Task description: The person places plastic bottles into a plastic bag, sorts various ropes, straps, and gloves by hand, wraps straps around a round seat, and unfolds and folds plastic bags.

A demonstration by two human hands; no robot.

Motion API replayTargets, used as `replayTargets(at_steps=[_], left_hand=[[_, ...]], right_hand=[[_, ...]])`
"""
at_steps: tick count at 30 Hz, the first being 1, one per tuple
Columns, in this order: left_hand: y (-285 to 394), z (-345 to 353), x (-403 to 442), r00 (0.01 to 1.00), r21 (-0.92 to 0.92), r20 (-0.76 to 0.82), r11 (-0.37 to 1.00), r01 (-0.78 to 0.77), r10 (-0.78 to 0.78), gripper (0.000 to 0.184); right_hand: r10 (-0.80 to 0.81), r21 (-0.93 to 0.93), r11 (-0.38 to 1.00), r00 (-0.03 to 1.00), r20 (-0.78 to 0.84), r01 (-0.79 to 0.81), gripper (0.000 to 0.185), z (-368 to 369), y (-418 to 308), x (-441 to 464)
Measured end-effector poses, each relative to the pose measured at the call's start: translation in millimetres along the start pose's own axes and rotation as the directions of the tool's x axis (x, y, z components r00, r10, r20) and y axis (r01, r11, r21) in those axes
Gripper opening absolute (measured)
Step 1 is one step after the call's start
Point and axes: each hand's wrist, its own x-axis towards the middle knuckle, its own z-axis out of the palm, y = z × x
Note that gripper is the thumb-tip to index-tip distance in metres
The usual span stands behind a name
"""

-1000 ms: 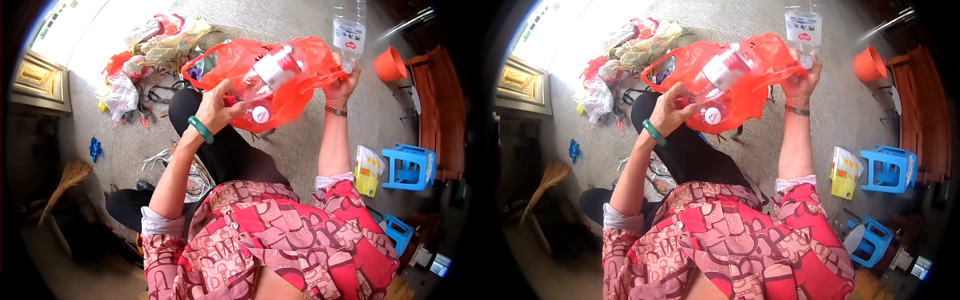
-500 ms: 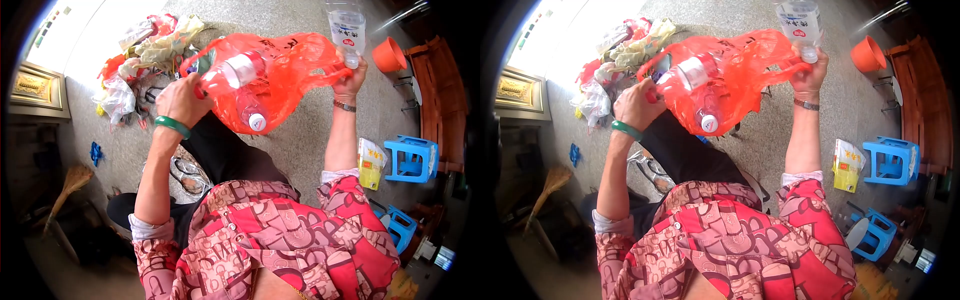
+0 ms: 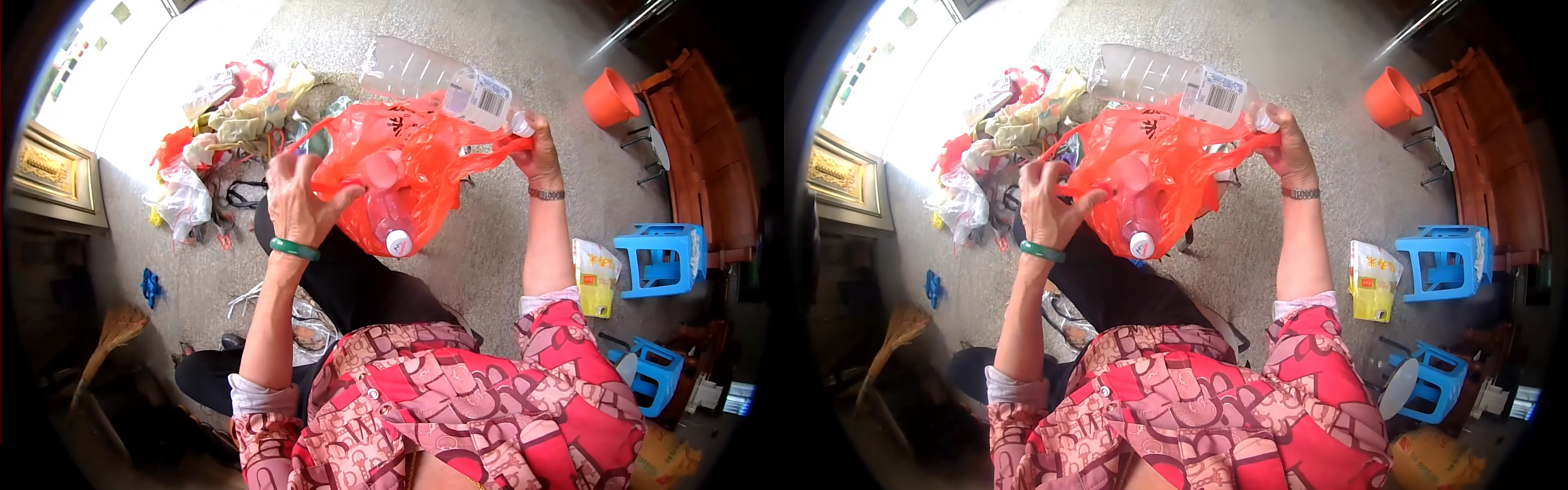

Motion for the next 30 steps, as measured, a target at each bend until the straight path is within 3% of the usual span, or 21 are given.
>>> replayTargets(at_steps=[1,5,8,9,10,11,13,14,16,17,18,19,20,22,23,24,25,26,27,28,30], left_hand=[[-5.0,6.2,0.4,0.994,-0.076,-0.108,0.997,0.027,-0.035,0.060],[-19.3,14.7,12.3,0.968,-0.089,-0.206,0.988,0.130,-0.146,0.070],[-27.2,11.5,22.7,0.889,-0.009,0.145,0.898,0.441,-0.435,0.077],[-35.3,17.5,24.6,0.873,0.043,0.212,0.897,0.440,-0.438,0.075],[-44.3,23.8,27.8,0.880,0.055,0.258,0.915,0.399,-0.399,0.052],[-63.4,37.7,30.6,0.864,-0.228,0.303,0.850,0.476,-0.402,0.038],[-66.0,35.8,35.4,0.855,-0.721,0.310,0.483,0.497,-0.416,0.014],[-52.1,22.0,41.0,0.824,-0.812,0.275,0.339,0.475,-0.495,0.007],[-33.7,-4.6,55.5,0.830,-0.852,0.341,0.228,0.471,-0.441,0.008],[-21.9,-16.6,62.1,0.829,-0.852,0.342,0.227,0.473,-0.442,0.008],[-10.5,-27.6,67.7,0.849,-0.886,0.372,0.131,0.446,-0.375,0.010],[-2.4,-37.1,72.8,0.868,-0.907,0.393,0.030,0.421,-0.304,0.011],[2.1,-45.5,77.9,0.868,-0.906,0.394,0.028,0.422,-0.301,0.011],[8.8,-55.3,84.6,0.886,-0.898,0.412,-0.261,0.355,-0.212,0.015],[-1.1,-58.5,87.4,0.912,-0.887,0.388,-0.324,0.329,-0.134,0.017],[0.7,-63.5,88.1,0.916,-0.904,0.364,-0.300,0.303,-0.169,0.017],[3.5,-67.0,85.7,0.918,-0.915,0.362,-0.251,0.316,-0.163,0.017],[7.1,-71.2,84.7,0.920,-0.924,0.359,-0.198,0.327,-0.158,0.017],[6.3,-75.8,87.1,0.922,-0.926,0.353,-0.198,0.321,-0.157,0.017],[2.1,-81.1,90.4,0.957,-0.967,0.242,-0.125,0.224,-0.159,0.017],[-8.6,-94.1,104.3,0.986,-0.931,0.158,-0.339,0.133,-0.047,0.017]], right_hand=[[0.016,-0.007,1.000,1.000,-0.016,-0.016,0.035,0.1,-1.7,-0.6],[0.067,-0.082,0.994,0.997,-0.022,-0.069,0.039,-5.9,-2.7,-3.7],[0.076,-0.132,0.989,0.997,0.030,-0.071,0.041,-4.8,-7.5,-3.8],[0.091,-0.145,0.986,0.996,0.024,-0.087,0.040,-1.4,-10.5,-3.6],[0.096,-0.144,0.985,0.995,0.025,-0.091,0.040,-2.9,-14.6,-1.2],[0.119,-0.250,0.964,0.986,0.116,-0.087,0.039,-7.7,-19.3,3.5],[0.138,-0.522,0.853,0.950,0.281,0.030,0.034,6.0,-42.1,6.1],[0.141,-0.521,0.853,0.950,0.278,0.026,0.034,11.7,-53.1,7.7],[0.276,-0.869,0.491,0.934,0.227,0.066,0.035,21.5,-69.8,11.9],[0.219,-0.948,0.277,0.950,0.222,0.158,0.035,36.0,-78.7,13.0],[0.220,-0.948,0.276,0.950,0.222,0.157,0.035,45.1,-83.0,15.5],[0.193,-0.981,0.066,0.962,0.194,0.184,0.035,51.5,-87.0,17.9],[0.161,-0.970,-0.148,0.972,0.171,0.195,0.034,57.1,-91.0,19.8],[0.150,-0.976,-0.123,0.976,0.160,0.179,0.033,64.4,-99.4,22.8],[0.118,-0.941,-0.210,0.963,0.244,0.264,0.034,66.3,-103.9,25.0],[0.094,-0.891,-0.298,0.940,0.329,0.342,0.036,68.3,-109.6,28.0],[0.249,-0.967,-0.104,0.947,0.201,0.232,0.035,70.6,-117.0,32.2],[0.247,-0.967,-0.106,0.948,0.202,0.233,0.035,74.6,-121.9,30.2],[0.141,-0.979,0.114,0.973,0.182,0.166,0.023,79.9,-126.2,26.7],[0.042,-0.935,0.335,0.989,0.140,0.118,0.015,83.5,-128.7,26.0],[-0.062,-0.889,0.405,0.977,0.204,0.212,0.013,74.8,-121.5,32.2]])
